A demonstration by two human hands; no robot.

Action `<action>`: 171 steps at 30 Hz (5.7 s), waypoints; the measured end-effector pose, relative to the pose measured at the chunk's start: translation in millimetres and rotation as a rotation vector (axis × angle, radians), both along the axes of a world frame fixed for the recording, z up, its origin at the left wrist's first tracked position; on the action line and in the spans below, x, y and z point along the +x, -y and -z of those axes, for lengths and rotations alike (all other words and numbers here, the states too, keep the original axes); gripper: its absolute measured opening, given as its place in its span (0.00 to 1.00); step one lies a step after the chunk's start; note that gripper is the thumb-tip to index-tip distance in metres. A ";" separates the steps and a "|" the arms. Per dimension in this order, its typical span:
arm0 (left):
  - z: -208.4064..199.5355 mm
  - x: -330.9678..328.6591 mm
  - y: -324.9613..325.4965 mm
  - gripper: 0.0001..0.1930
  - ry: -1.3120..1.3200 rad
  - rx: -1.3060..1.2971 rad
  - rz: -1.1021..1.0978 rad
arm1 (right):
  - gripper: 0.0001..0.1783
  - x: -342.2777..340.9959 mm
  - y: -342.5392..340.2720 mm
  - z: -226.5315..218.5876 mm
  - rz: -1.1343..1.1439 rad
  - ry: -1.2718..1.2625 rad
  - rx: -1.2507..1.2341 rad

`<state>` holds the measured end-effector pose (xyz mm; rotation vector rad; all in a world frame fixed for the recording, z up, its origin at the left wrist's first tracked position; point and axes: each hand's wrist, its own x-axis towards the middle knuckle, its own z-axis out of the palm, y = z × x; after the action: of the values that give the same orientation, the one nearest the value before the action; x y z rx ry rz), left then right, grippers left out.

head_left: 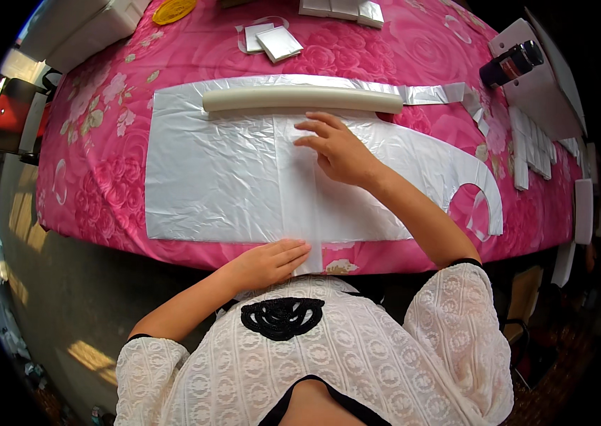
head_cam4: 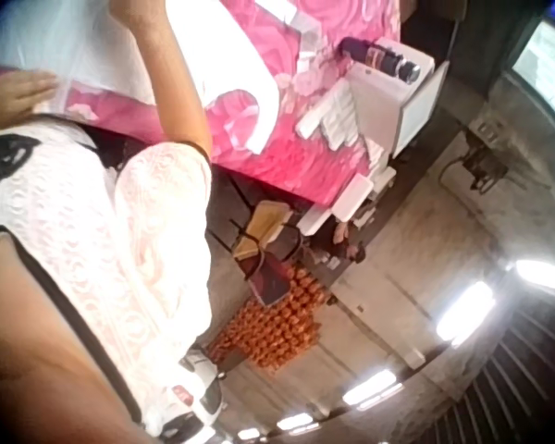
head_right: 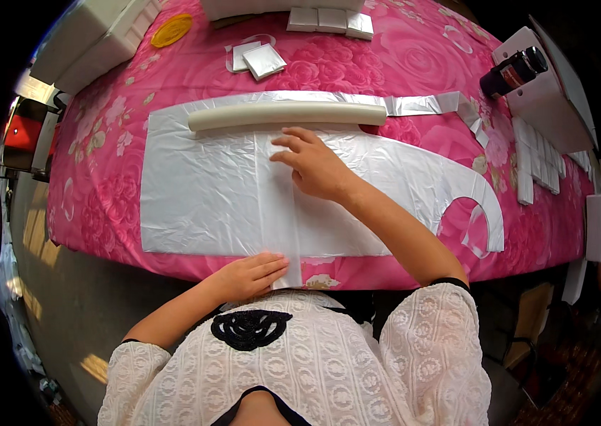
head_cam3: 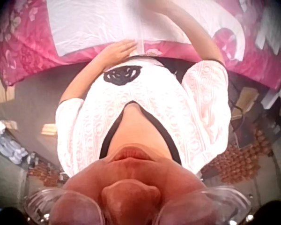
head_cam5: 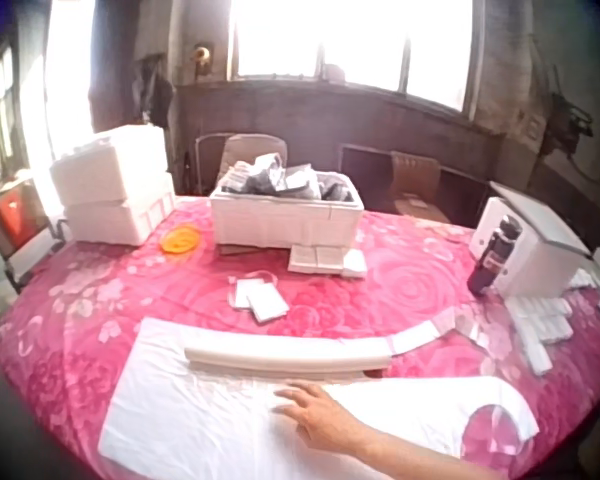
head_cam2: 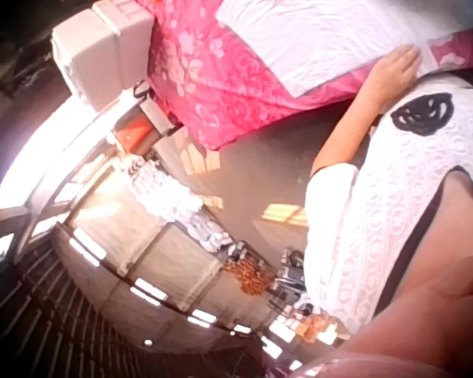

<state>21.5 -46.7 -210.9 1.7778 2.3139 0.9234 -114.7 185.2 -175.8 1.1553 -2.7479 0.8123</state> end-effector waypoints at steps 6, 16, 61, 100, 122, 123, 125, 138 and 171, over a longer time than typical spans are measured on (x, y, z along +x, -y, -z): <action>-0.1 -2.5 1.7 0.18 0.186 0.183 -0.048 | 0.26 85.7 0.7 -2.2 -0.299 0.242 0.047; -16.9 -27.0 -8.2 0.30 -0.047 -0.054 -0.469 | 0.21 98.1 4.1 25.1 -0.027 -0.024 -0.011; -3.2 -46.3 -25.3 0.35 -0.022 -0.267 -0.547 | 0.30 25.9 -7.5 19.1 0.073 -0.172 0.286; -8.2 -25.9 -8.9 0.20 0.051 0.108 -0.572 | 0.11 76.8 1.0 19.7 0.141 0.273 -0.216; -9.6 -45.4 -48.3 0.46 0.005 -0.210 -0.790 | 0.17 25.1 28.6 -4.3 0.472 0.913 0.110; 1.6 -46.9 -48.7 0.50 0.041 -0.263 -0.815 | 0.17 25.2 28.3 -2.2 0.471 0.903 0.114; 1.6 -49.2 -48.4 0.52 0.058 -0.322 -0.815 | 0.17 27.6 27.6 -0.7 0.484 0.891 0.069; -8.1 -25.2 -17.0 0.42 0.190 0.157 -0.834 | 0.25 48.5 44.4 -3.1 0.199 -0.085 0.106; -57.2 -6.5 61.2 0.16 0.205 0.130 -0.901 | 0.14 -207.5 25.6 15.5 0.677 0.422 -0.297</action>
<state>15.0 -107.8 -153.7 0.5307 2.9468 1.2760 -322.2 159.7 -191.3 -0.0291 -2.8602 1.3845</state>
